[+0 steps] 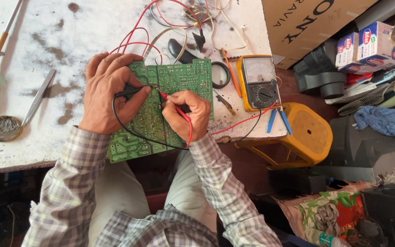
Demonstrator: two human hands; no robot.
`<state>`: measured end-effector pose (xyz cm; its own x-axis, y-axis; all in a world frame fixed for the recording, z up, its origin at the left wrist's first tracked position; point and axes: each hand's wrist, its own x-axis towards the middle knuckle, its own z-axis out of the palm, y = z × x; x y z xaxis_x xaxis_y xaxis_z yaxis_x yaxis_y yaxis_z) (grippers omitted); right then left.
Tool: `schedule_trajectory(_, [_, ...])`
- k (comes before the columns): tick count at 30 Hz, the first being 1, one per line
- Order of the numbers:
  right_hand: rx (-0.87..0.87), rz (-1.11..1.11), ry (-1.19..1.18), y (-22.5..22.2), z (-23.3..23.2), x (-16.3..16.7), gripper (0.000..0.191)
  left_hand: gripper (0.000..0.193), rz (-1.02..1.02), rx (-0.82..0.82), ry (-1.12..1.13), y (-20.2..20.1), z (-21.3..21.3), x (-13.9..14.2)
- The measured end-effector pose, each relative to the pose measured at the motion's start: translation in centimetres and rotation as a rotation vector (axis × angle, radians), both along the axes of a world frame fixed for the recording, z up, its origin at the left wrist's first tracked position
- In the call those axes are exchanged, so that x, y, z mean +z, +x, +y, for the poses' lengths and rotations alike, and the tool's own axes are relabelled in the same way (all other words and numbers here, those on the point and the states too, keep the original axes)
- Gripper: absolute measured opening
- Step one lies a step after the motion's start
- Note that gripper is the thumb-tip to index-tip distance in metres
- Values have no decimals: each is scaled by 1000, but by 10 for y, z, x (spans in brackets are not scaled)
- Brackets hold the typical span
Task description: The person uses multimeter probes to test points on a circuit board, then flips the board to test the solder side. They use a magnifying glass to inspect the board closely and point with a small tool.
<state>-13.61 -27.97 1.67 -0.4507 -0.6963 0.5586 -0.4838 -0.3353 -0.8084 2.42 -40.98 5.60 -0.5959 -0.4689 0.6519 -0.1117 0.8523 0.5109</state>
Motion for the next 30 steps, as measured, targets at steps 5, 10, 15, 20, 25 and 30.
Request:
schedule_trajectory(5, [8,-12,-1,2,1,2,11,23,7,5,9,1,0,0])
schedule_trajectory(10, [-5,18,-3,4,1,5,10,23,27,8,40,0,2,-1])
schedule_trajectory(15, [-22,49,5,5,1,5,12,23,25,21,46,-1,2,-2])
schedule_trajectory(20, [-19,44,6,5,0,5,12,23,15,33,39,-1,3,-1])
schedule_trajectory(25, [-33,61,-24,5,1,5,13,24,17,34,41,-2,4,0])
schedule_trajectory(30, [-34,67,-8,4,0,5,13,24,9,36,30,-2,4,1])
